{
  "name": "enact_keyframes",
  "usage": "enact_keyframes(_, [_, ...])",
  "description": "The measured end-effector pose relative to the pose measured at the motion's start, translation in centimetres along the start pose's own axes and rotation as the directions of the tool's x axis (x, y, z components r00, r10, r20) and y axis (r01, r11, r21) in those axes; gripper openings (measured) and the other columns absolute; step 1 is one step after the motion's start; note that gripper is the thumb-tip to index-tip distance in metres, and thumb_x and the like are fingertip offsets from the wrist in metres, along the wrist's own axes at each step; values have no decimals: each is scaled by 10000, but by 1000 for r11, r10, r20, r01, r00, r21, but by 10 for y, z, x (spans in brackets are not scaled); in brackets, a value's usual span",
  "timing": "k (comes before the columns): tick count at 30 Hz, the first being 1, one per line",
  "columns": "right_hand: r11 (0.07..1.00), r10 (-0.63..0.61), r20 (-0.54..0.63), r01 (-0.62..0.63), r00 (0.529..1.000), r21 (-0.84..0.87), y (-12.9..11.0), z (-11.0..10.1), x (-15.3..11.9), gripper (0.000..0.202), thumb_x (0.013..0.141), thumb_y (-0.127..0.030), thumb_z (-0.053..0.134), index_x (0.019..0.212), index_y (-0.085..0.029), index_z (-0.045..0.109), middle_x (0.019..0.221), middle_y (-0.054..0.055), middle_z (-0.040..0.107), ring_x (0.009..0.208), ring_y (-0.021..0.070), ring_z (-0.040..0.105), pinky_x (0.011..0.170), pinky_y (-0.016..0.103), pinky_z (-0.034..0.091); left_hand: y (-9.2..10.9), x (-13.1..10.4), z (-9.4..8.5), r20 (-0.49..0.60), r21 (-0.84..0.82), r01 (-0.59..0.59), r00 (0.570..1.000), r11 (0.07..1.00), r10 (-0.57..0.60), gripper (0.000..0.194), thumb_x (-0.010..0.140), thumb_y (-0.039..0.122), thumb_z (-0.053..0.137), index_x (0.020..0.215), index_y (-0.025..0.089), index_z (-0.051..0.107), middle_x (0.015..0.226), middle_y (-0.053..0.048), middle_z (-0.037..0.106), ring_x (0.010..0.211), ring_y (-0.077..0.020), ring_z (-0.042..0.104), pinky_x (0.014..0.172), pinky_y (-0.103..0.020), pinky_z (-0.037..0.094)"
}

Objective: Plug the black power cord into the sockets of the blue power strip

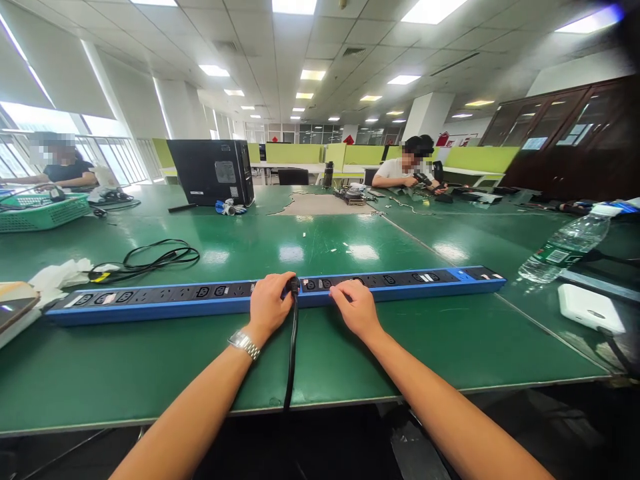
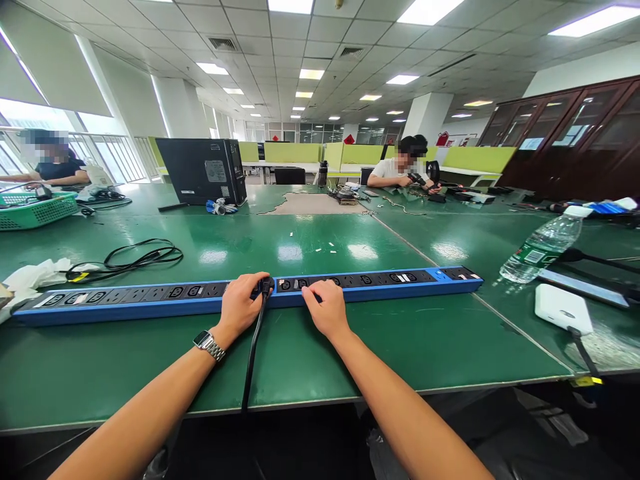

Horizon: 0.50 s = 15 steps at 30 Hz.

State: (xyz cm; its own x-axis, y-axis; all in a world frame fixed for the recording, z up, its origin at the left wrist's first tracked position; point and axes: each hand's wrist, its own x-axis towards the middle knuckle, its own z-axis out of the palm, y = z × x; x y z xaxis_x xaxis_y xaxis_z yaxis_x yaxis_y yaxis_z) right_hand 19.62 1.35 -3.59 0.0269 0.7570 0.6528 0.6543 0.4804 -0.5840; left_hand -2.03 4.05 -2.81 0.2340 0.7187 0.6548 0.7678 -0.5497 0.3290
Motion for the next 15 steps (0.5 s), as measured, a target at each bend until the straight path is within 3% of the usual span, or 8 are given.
enact_keyframes(15, [1000,-6,2,6,1000,-15,-4,-3,2,329,906,-359,506,624,-233,618,678,17,681,704,181,568,717,338,407,0,0,1,-51,-71,21,998,997,-25,246,860,203,587,1092,260,646,1021,-21,728,993,-206,647,853,-344,476])
